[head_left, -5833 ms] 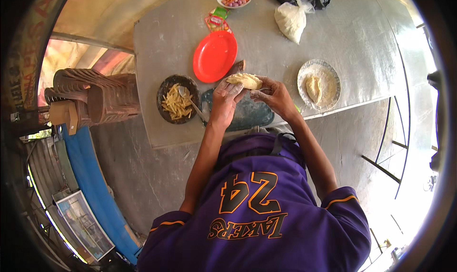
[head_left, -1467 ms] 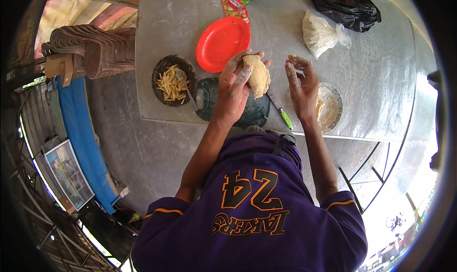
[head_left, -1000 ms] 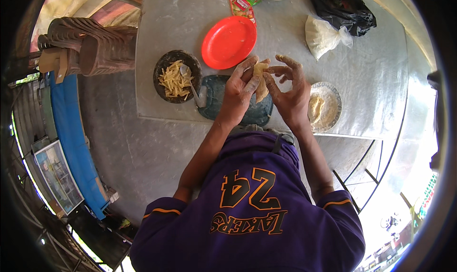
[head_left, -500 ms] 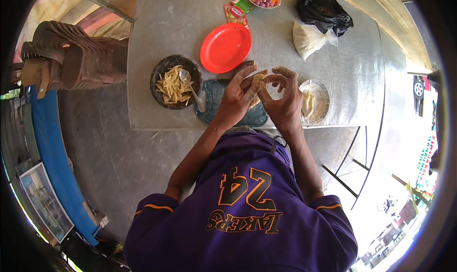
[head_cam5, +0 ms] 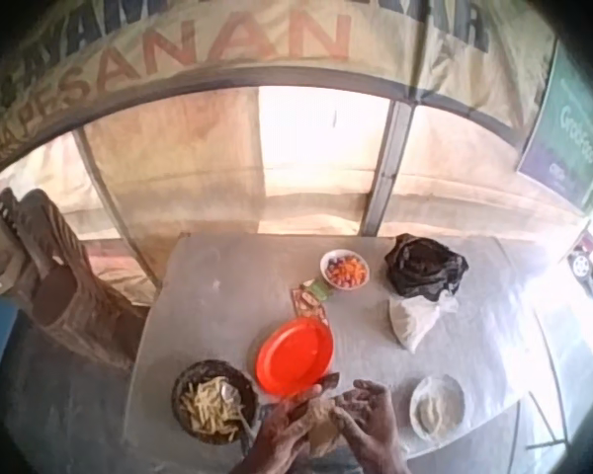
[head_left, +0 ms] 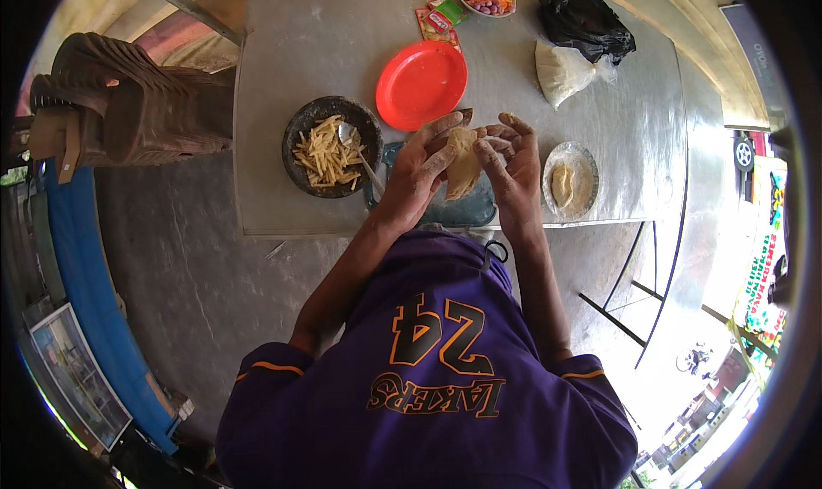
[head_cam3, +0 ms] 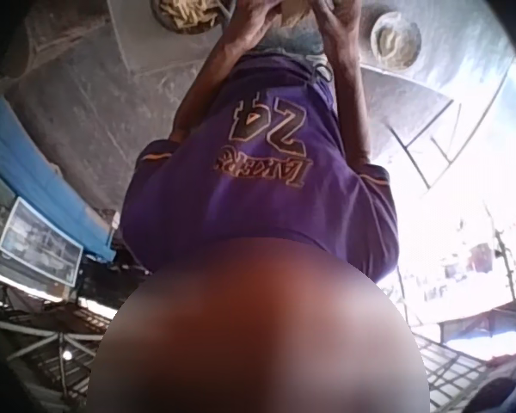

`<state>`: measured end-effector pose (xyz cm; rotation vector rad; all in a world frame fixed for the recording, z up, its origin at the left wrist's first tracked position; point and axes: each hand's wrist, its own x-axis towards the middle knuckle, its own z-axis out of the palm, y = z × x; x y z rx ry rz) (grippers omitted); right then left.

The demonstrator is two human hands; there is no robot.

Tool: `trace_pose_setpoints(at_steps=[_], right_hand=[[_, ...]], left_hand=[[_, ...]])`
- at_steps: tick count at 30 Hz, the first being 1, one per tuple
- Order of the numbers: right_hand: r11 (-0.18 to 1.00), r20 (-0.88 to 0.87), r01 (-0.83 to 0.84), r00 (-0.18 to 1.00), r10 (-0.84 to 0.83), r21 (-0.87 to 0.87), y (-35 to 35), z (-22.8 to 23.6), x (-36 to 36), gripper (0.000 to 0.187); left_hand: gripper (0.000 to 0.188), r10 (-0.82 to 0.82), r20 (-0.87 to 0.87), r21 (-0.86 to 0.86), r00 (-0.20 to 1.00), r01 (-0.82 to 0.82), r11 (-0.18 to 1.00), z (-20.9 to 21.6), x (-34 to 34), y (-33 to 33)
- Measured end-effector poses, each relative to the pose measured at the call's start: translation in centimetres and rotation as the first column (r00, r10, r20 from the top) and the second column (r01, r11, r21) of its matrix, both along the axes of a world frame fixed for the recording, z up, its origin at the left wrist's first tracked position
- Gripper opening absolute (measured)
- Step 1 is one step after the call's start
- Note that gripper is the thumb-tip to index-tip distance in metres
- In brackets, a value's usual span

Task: The person flattens a piece of dough, places shredded filling onto it, folds the dough over the filling, and uses a knife to trim the edges. The person then seals the edges by hand to form a filled pastry.

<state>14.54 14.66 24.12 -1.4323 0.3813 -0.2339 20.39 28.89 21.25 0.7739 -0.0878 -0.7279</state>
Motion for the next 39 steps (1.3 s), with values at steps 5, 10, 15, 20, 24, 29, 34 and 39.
trace_pose_setpoints(at_steps=[5,10,15,20,24,29,34,39], right_hand=[[0.996,-0.082,-0.088,0.993,0.088,0.006,0.3,-1.0,1.0,0.062],[0.955,-0.13,-0.08,0.984,0.121,0.285,-0.8,-1.1,0.7,0.057],[0.974,-0.145,-0.087,0.982,0.119,0.21,-0.7,-2.2,0.9,0.056],[0.979,-0.199,-0.119,0.968,0.151,0.167,-1.1,-2.0,0.7,0.055],[0.943,-0.269,-0.084,0.947,0.176,0.322,-1.1,-1.6,0.5,0.054],[0.922,-0.292,-0.226,0.901,0.321,0.316,-0.9,-2.8,-0.2,0.057],[0.956,-0.379,-0.264,0.878,0.292,0.124,-0.6,-4.4,-0.2,0.055],[0.897,-0.291,-0.353,0.917,0.275,-0.265,0.2,-2.8,-0.4,0.041]], left_hand=[[0.043,-0.03,-0.023,-0.001,0.999,0.03,1.0,-0.7,0.5,0.3],[0.037,-0.024,-0.06,0.038,0.998,0.027,0.999,-1.6,0.5,-0.1],[0.037,-0.091,-0.044,-0.031,0.995,0.09,0.995,-2.1,0.6,-0.6],[0.034,-0.071,-0.111,0.002,0.991,0.072,0.997,-2.8,0.4,-0.8],[0.035,0.037,-0.188,-0.025,0.981,-0.043,0.999,-3.5,0.5,-0.8],[0.033,0.182,-0.224,0.092,0.958,-0.165,0.982,-4.1,0.7,-0.9],[0.037,0.218,-0.214,0.079,0.952,-0.206,0.975,-4.8,0.3,-0.7],[0.049,0.162,-0.407,-0.162,0.899,-0.245,0.956,-7.0,0.5,-0.5]])
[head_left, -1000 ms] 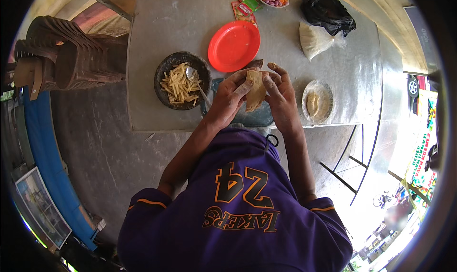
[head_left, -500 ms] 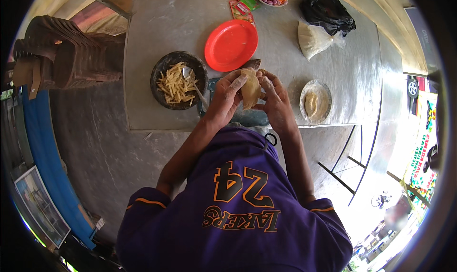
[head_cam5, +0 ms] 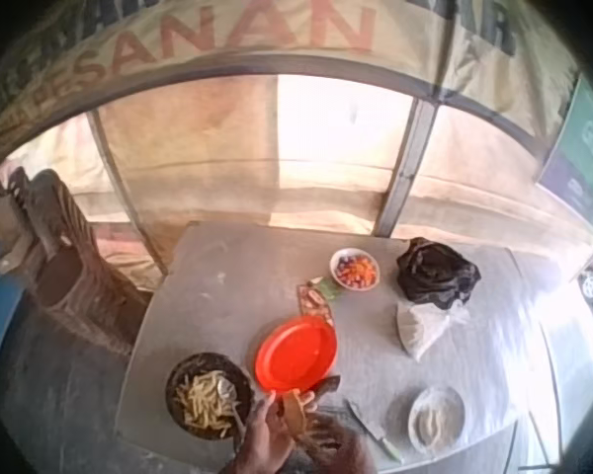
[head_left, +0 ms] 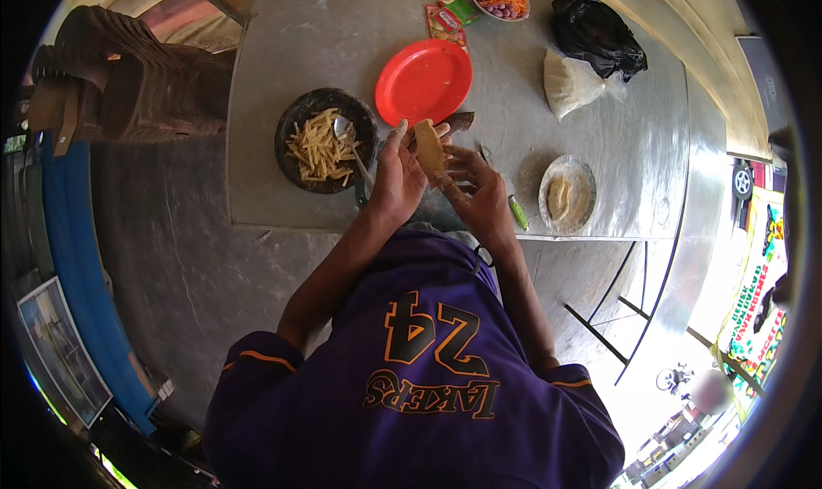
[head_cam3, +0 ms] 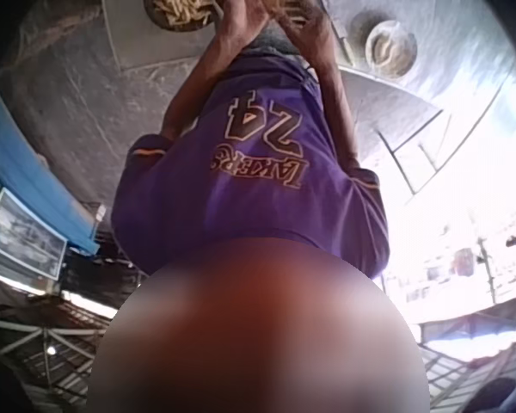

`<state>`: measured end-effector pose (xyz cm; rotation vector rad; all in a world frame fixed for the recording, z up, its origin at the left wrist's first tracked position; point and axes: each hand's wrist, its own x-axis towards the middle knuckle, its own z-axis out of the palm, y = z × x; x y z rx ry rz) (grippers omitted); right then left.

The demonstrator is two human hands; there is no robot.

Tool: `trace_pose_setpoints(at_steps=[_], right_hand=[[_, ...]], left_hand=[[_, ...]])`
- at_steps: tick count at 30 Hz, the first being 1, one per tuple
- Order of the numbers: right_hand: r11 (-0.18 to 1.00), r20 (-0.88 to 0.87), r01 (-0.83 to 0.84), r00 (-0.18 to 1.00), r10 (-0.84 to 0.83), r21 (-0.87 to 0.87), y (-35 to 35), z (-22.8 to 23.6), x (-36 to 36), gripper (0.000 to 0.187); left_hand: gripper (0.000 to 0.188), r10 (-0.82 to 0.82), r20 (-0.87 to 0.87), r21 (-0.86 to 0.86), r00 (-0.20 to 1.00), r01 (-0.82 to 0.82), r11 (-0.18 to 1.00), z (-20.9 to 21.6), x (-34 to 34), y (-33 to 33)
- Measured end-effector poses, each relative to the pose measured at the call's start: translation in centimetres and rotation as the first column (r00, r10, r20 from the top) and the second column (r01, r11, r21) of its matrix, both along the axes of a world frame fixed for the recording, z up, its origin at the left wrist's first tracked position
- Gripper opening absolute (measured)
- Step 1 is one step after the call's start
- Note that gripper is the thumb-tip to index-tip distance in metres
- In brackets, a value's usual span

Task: The person flattens a piece of dough, places shredded filling onto it, folds the dough over the filling, and uses a knife to trim the edges. The person then seals the edges by hand to form a filled pastry.

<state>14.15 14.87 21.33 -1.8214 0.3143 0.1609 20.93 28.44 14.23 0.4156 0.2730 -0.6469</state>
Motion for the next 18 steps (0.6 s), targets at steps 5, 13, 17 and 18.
trace_pose_setpoints(at_steps=[5,13,17,18], right_hand=[[0.999,0.149,-0.045,0.988,0.048,-0.028,0.5,1.4,-0.2,0.03],[0.989,0.229,0.146,0.964,-0.138,-0.019,-0.3,0.0,0.4,0.022],[0.986,0.22,0.164,0.962,-0.162,0.009,-0.9,-1.2,-0.1,0.022],[0.984,0.195,0.179,0.965,-0.178,0.011,-1.1,-1.4,-0.3,0.024]], left_hand=[[0.048,-0.036,-0.11,-0.182,0.993,0.016,0.983,-0.9,0.4,0.5],[0.046,-0.05,-0.086,0.029,0.995,0.053,0.998,-0.8,0.5,0.4],[0.045,-0.081,-0.054,-0.156,0.995,0.071,0.985,-2.8,0.6,1.0],[0.045,-0.109,-0.009,-0.247,0.994,0.104,0.963,-3.2,0.6,1.1]])
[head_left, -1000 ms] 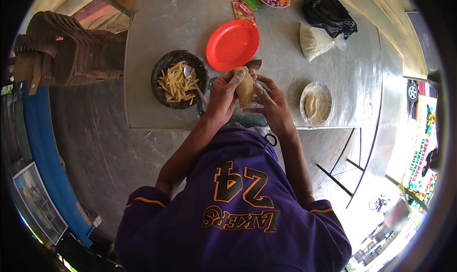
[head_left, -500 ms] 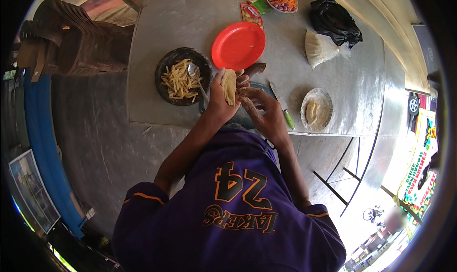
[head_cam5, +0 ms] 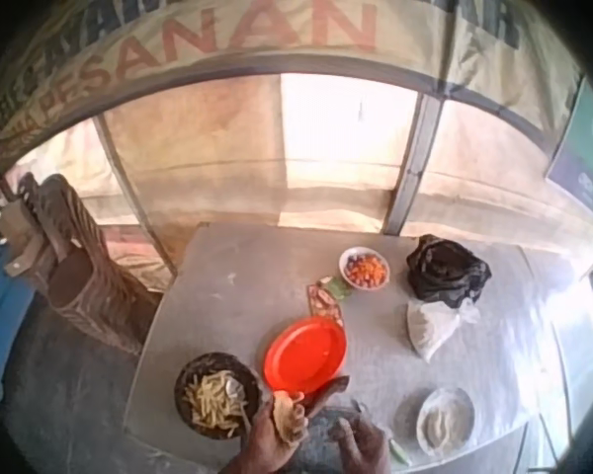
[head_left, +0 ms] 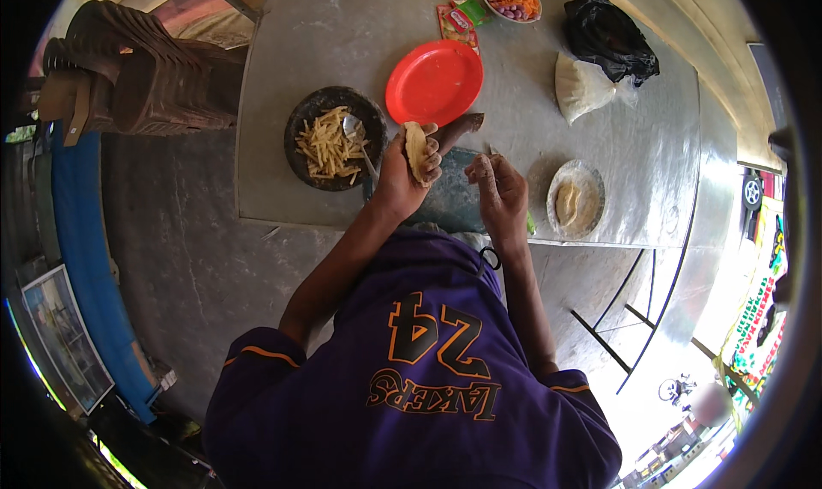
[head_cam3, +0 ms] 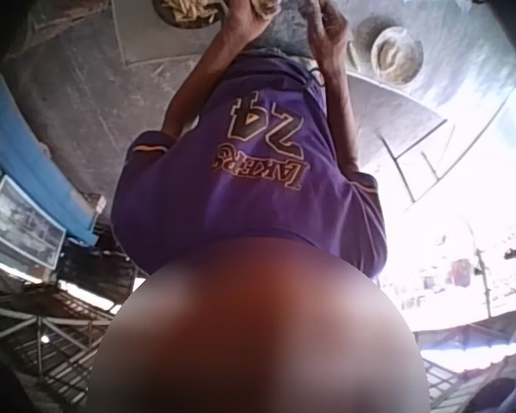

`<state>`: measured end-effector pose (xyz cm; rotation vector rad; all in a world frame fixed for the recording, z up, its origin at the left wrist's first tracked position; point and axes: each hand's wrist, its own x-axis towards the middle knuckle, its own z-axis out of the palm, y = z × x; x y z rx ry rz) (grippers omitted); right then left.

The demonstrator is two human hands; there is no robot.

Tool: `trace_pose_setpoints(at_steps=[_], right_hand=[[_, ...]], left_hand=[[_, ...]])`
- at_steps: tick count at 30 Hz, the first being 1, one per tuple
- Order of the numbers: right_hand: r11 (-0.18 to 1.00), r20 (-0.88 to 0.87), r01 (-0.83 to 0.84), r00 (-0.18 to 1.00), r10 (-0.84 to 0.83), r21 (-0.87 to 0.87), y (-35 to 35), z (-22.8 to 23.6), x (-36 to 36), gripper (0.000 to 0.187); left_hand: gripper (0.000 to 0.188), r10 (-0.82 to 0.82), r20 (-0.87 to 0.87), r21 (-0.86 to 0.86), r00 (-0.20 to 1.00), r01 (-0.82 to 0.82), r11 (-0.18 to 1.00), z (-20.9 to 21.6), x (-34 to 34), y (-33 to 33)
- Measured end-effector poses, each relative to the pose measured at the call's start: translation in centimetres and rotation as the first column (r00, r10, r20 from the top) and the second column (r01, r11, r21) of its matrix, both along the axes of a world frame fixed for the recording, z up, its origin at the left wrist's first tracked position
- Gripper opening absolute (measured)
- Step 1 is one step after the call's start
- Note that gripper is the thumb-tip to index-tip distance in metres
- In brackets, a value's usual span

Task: The person flattens a piece of dough, places shredded filling onto it, folds the dough over the filling, and uses a knife to trim the edges. The person then seals the edges by hand to form a filled pastry.

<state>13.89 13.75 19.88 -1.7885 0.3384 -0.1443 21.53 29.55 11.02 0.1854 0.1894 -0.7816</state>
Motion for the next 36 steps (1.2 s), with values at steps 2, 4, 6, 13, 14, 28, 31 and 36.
trace_pose_setpoints(at_steps=[2,4,6,13,14,28,31,36], right_hand=[[0.999,-0.079,0.041,0.996,-0.04,0.013,-0.4,-0.6,-0.4,0.031],[0.998,-0.09,0.046,0.995,-0.042,0.045,-0.6,-1.0,-0.7,0.034],[0.993,-0.104,0.077,0.992,-0.068,0.084,-1.0,-1.5,-0.8,0.035],[0.974,-0.135,0.155,0.982,-0.133,0.163,-2.8,-3.2,-0.2,0.02],[0.969,-0.134,0.168,0.98,-0.145,0.18,-3.0,-3.3,-0.2,0.018],[0.99,-0.105,0.033,0.994,-0.019,0.137,-3.2,-0.6,1.0,0.05],[0.997,-0.096,0.027,0.995,-0.021,0.068,-2.7,-0.6,1.0,0.051],[0.997,-0.003,0.068,0.998,-0.068,-0.047,-1.5,0.0,1.1,0.05]], left_hand=[[0.044,-0.032,0.053,-0.14,0.998,0.039,0.989,-0.5,0.1,-0.1],[0.041,-0.022,0.037,-0.064,0.999,0.025,0.998,-0.4,-0.1,-0.5],[0.038,0.041,-0.033,0.217,0.999,-0.032,0.976,0.2,-0.7,-1.2],[0.037,-0.004,0.189,0.432,0.982,-0.08,0.898,3.0,-1.4,-2.6],[0.037,-0.035,0.212,0.453,0.977,-0.067,0.889,3.2,-1.4,-2.6],[0.039,-0.26,0.467,0.65,0.845,-0.129,0.749,4.9,-1.7,-2.2],[0.039,-0.279,0.527,0.659,0.803,-0.179,0.731,4.8,-1.5,-1.7],[0.036,-0.298,0.509,0.691,0.808,-0.178,0.7,4.8,-1.4,-0.9]])
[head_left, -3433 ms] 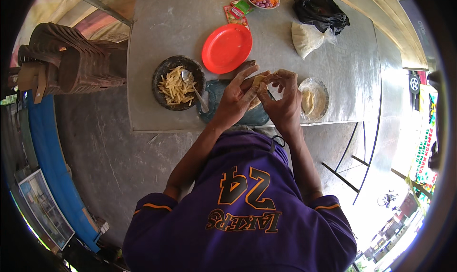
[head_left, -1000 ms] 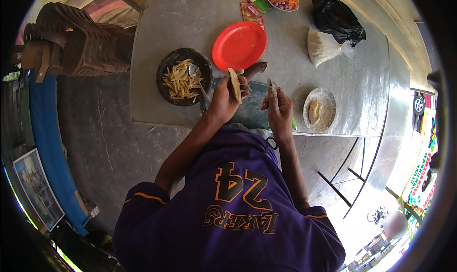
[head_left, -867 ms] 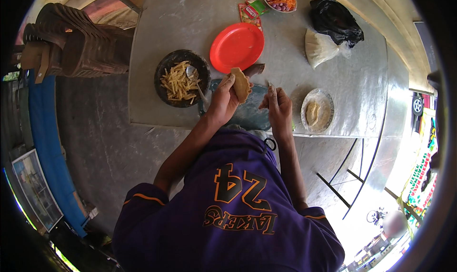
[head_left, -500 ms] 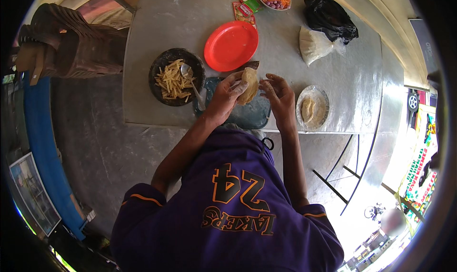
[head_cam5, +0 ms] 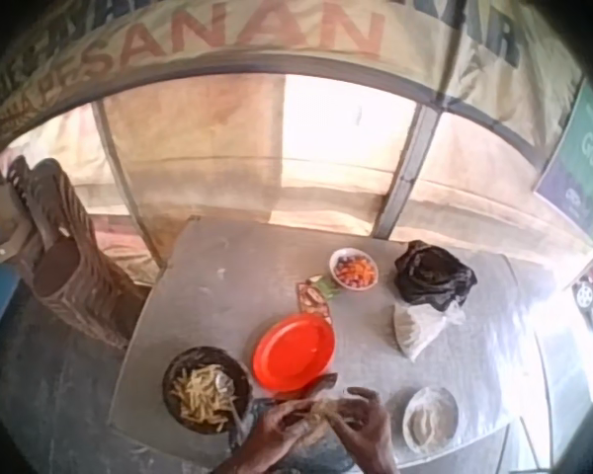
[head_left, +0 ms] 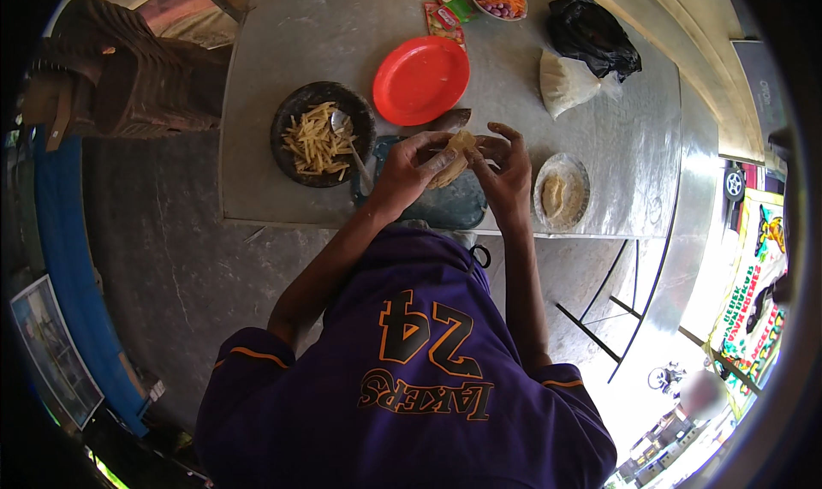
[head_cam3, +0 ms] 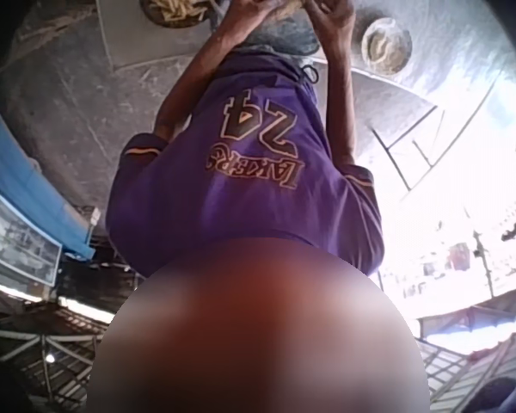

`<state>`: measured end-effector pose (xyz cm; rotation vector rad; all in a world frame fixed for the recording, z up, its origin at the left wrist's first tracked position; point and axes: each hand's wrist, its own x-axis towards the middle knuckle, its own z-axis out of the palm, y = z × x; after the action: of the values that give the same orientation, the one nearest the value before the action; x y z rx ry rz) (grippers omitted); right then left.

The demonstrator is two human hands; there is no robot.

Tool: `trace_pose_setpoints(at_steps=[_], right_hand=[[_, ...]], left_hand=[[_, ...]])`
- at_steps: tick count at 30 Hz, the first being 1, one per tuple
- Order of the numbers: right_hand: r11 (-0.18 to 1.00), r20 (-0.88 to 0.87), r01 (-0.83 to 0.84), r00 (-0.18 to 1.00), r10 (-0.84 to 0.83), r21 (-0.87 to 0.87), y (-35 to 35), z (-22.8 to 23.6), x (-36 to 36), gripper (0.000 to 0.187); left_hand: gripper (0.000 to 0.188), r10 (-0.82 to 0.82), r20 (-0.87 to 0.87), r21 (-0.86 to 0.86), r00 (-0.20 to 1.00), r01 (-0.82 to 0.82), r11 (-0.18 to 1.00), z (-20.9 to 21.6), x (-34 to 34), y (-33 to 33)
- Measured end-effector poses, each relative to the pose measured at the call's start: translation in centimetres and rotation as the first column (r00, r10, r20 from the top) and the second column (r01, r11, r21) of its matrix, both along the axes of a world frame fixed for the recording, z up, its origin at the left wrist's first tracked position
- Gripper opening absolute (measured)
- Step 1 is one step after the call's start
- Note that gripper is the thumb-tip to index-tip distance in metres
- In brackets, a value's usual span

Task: The person flattens a piece of dough, places shredded filling onto it, folds the dough over the filling, and uses a knife to trim the edges. The person then seals the edges by hand to form a filled pastry.

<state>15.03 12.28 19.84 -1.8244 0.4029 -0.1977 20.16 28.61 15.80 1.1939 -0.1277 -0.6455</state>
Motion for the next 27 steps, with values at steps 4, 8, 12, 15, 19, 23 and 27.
trace_pose_setpoints(at_steps=[4,8,12,15,19,23,27], right_hand=[[0.971,0.06,0.072,0.996,-0.06,-0.227,1.3,1.1,-0.3,0.052],[0.941,0.1,0.06,0.995,-0.028,-0.334,2.5,1.5,-0.2,0.053],[0.923,0.094,0.067,0.995,-0.034,-0.378,2.9,1.3,0.0,0.052],[0.903,0.086,0.055,0.996,-0.02,-0.425,3.0,1.4,0.1,0.051],[0.905,0.066,0.034,0.998,-0.006,-0.423,3.2,1.6,0.3,0.048],[0.917,0.066,0.06,0.997,-0.037,-0.393,3.2,1.4,0.2,0.045],[0.943,0.066,0.1,0.994,-0.084,-0.318,2.9,1.0,0.0,0.046]], left_hand=[[0.035,0.055,-0.07,-0.044,0.996,-0.058,0.997,0.3,0.1,0.2],[0.034,0.075,-0.089,-0.004,0.993,-0.076,0.997,0.6,0.1,0.2],[0.033,0.066,0.046,0.017,0.997,-0.067,0.998,0.5,0.0,0.2],[0.033,0.056,0.087,0.047,0.995,-0.06,0.997,0.4,-0.2,0.3],[0.033,0.072,0.069,0.049,0.995,-0.075,0.996,0.4,-0.2,0.3],[0.032,0.053,0.023,0.018,0.998,-0.053,0.998,0.6,-0.2,0.2],[0.03,0.049,-0.046,-0.003,0.998,-0.049,0.999,1.1,-0.3,0.1]])
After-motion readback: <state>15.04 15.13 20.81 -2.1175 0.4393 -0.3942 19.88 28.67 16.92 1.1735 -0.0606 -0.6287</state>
